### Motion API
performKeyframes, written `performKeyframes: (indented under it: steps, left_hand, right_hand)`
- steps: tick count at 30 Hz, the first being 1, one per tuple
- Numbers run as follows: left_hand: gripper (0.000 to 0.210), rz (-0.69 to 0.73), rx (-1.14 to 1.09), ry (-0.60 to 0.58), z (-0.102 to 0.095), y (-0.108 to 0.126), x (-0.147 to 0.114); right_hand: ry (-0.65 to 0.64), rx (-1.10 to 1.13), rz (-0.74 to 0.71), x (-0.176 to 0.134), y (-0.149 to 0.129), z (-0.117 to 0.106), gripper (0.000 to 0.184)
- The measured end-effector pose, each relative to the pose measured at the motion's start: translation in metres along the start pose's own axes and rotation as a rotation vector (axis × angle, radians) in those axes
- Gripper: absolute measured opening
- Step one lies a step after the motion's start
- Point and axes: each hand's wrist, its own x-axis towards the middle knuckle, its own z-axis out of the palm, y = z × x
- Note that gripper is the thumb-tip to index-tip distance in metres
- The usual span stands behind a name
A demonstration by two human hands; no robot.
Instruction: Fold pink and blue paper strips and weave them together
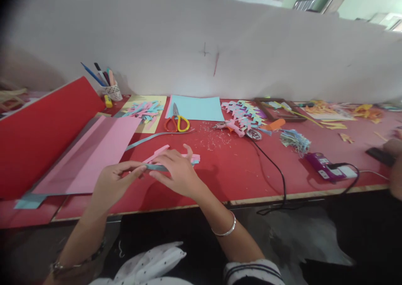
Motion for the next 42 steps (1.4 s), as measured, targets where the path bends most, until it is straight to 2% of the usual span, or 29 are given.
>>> performKeyframes:
  steps: [4,9,15,20,25,33,38,42]
  left_hand:
    - [0.021,-0.004,-0.011,-0.015,0.000,0.004,0.000]
    - [0.021,-0.069,-0.048,0.088,0.001,0.004,0.000]
    - [0.019,-0.110,-0.056,0.150,-0.002,-0.003,0.000]
    - [0.019,-0.106,-0.047,0.246,-0.009,-0.003,0.002]
    - [0.020,-0.111,-0.035,0.267,-0.011,-0.003,0.001]
    - [0.021,-0.125,-0.034,0.291,-0.011,-0.002,-0.002]
    - [0.020,-0.135,-0.057,0.289,-0.013,0.000,-0.003]
    - [0.020,-0.159,-0.080,0.281,-0.012,-0.002,-0.003]
  right_hand:
    - [-0.046,0.063,0.077,0.005,0.001,0.002,0.021]
    - [-0.058,0.133,0.171,0.002,0.012,-0.003,0.024]
    - [0.022,0.202,0.270,-0.005,0.025,-0.009,0.026]
    - [0.082,0.416,0.358,-0.009,0.030,-0.016,0.027]
    - [0.079,0.611,0.404,-0.012,0.032,-0.019,0.021]
    - [0.100,0.552,0.446,-0.016,0.033,-0.023,0.027]
    - [0.079,0.539,0.398,-0.016,0.031,-0.027,0.033]
    - [0.100,0.442,0.356,-0.020,0.030,-0.026,0.034]
